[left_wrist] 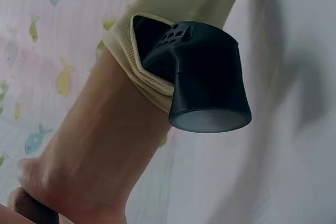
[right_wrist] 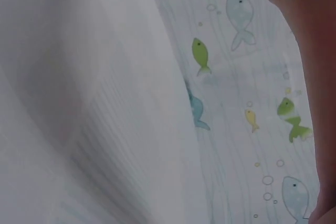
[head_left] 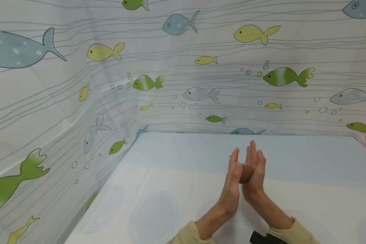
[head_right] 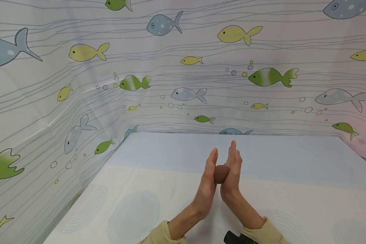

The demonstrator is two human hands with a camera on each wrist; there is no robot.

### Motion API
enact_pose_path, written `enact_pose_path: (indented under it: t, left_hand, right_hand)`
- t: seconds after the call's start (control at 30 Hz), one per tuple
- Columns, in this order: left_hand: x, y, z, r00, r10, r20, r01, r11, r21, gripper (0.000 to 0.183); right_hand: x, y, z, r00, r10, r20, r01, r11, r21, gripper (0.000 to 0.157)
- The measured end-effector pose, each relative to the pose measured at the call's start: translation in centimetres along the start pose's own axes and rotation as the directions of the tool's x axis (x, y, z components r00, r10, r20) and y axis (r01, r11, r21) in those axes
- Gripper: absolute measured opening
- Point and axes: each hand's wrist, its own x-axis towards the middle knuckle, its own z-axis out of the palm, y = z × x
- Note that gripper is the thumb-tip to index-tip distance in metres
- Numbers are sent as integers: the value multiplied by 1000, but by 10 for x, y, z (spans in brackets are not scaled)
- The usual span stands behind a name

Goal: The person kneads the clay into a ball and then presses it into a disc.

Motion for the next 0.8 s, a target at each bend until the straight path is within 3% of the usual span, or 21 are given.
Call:
enact_pose_path:
  t: [0.27, 0.43, 0.63, 0.73, 0.8]
  left_hand:
    - [2, -1, -5, 998, -16, -54, 17, 999, 30, 67]
    - [8, -3, -14, 992, 12, -128, -10, 1000, 11, 65]
    - [19, -2, -30, 968, 20, -249, -33, 998, -50, 65]
    - [22, 2, -37, 962, 34, -272, -51, 997, -55, 65]
    - [24, 3, -42, 959, 55, -277, -71, 996, -49, 66]
  right_hand:
    - [-8, 4, 7, 1000, 3, -1, -3, 1000, -7, 65]
    - [-21, 8, 19, 995, -22, 95, 27, 998, -51, 63]
    - [-42, 16, 32, 954, -131, 270, 166, 980, -111, 54]
    - [-49, 18, 33, 925, -185, 332, 229, 969, -97, 52]
    - [-52, 15, 36, 916, -180, 359, 225, 970, -87, 52]
